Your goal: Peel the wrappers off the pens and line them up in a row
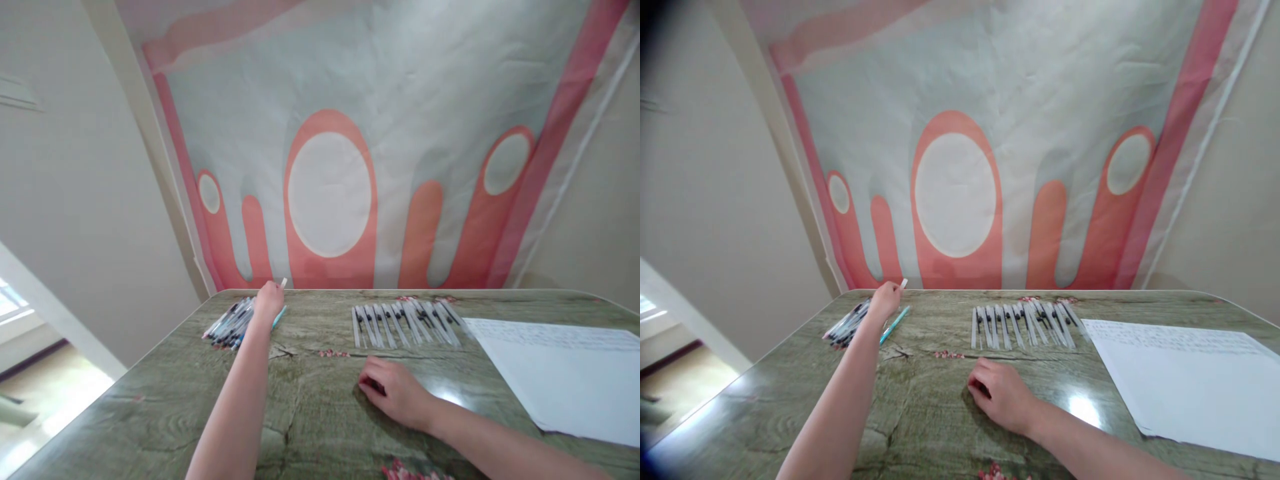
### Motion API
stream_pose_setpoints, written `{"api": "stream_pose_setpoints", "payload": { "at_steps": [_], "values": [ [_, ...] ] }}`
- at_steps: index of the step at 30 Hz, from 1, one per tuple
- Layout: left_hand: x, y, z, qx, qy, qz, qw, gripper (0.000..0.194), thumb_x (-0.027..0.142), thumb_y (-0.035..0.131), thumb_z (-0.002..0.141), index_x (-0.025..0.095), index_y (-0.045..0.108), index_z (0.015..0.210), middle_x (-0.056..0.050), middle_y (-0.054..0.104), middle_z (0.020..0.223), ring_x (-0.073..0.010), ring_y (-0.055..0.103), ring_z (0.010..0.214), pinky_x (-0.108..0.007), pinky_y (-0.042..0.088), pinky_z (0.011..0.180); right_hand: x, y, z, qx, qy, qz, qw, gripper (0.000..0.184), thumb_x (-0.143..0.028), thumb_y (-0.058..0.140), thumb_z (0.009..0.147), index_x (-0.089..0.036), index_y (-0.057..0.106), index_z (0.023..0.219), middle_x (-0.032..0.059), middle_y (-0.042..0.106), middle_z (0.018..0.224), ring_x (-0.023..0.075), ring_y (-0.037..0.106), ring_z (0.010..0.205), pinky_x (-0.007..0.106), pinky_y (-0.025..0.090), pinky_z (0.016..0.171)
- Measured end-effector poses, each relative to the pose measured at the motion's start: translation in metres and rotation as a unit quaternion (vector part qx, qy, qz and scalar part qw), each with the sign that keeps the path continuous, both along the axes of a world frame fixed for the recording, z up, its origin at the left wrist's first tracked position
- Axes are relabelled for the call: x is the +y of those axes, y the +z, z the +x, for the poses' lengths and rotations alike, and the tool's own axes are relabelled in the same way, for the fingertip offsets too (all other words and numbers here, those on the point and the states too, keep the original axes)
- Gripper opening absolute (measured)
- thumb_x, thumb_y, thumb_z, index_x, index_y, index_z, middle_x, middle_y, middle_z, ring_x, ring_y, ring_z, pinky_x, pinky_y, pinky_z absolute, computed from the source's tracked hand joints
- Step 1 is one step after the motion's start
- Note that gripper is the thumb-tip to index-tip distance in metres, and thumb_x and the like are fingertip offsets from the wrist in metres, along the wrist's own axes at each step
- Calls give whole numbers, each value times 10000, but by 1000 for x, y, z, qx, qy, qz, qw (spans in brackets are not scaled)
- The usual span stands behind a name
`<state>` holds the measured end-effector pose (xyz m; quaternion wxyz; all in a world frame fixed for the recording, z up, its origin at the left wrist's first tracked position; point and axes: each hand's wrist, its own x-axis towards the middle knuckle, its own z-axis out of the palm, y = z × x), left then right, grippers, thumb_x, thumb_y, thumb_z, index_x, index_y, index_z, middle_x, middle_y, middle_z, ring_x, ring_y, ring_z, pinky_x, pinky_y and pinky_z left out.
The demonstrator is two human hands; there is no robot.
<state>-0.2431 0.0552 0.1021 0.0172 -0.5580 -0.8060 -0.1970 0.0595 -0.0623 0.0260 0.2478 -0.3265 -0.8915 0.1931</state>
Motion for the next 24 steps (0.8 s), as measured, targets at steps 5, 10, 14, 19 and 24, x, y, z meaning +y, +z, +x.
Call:
{"api": "stream_pose_setpoints", "payload": {
  "at_steps": [5,10,14,19,24],
  "values": [
    [-8,15,69,-265,-187,65,944,290,357,372,818,117,493,926,-58,601,791,-90,545,620,-189,399,559,2,-1,3,45,-13,-24,999,157,-239,428,801,-171,566,770,18,551,732,117,488,661,219,367,614],
    [-29,-3,136,-455,-286,-23,843,343,427,426,769,115,537,858,16,484,624,-36,373,461,-155,272,420,4,4,7,164,-55,-83,981,202,-306,396,830,-169,542,856,10,550,696,114,478,614,229,377,592],
    [-56,-25,166,-591,-280,-133,745,336,416,505,716,102,552,826,35,432,590,-18,325,435,-156,210,398,10,8,12,313,-124,-130,933,266,-369,374,838,-173,460,996,23,540,760,119,495,630,233,399,582],
    [-91,-40,180,-672,-274,-220,652,343,441,582,650,109,512,697,34,428,573,-11,314,437,-155,165,395,18,6,16,385,-166,-186,889,366,-445,388,812,-174,439,1053,0,491,702,92,431,501,206,365,446],
    [-105,-48,182,-702,-285,-214,617,328,427,571,672,117,465,655,35,418,566,-3,292,424,-149,139,385,19,6,17,360,-147,-223,894,354,-476,405,793,-158,555,836,-31,442,535,81,373,451,195,307,412]
  ]
}}
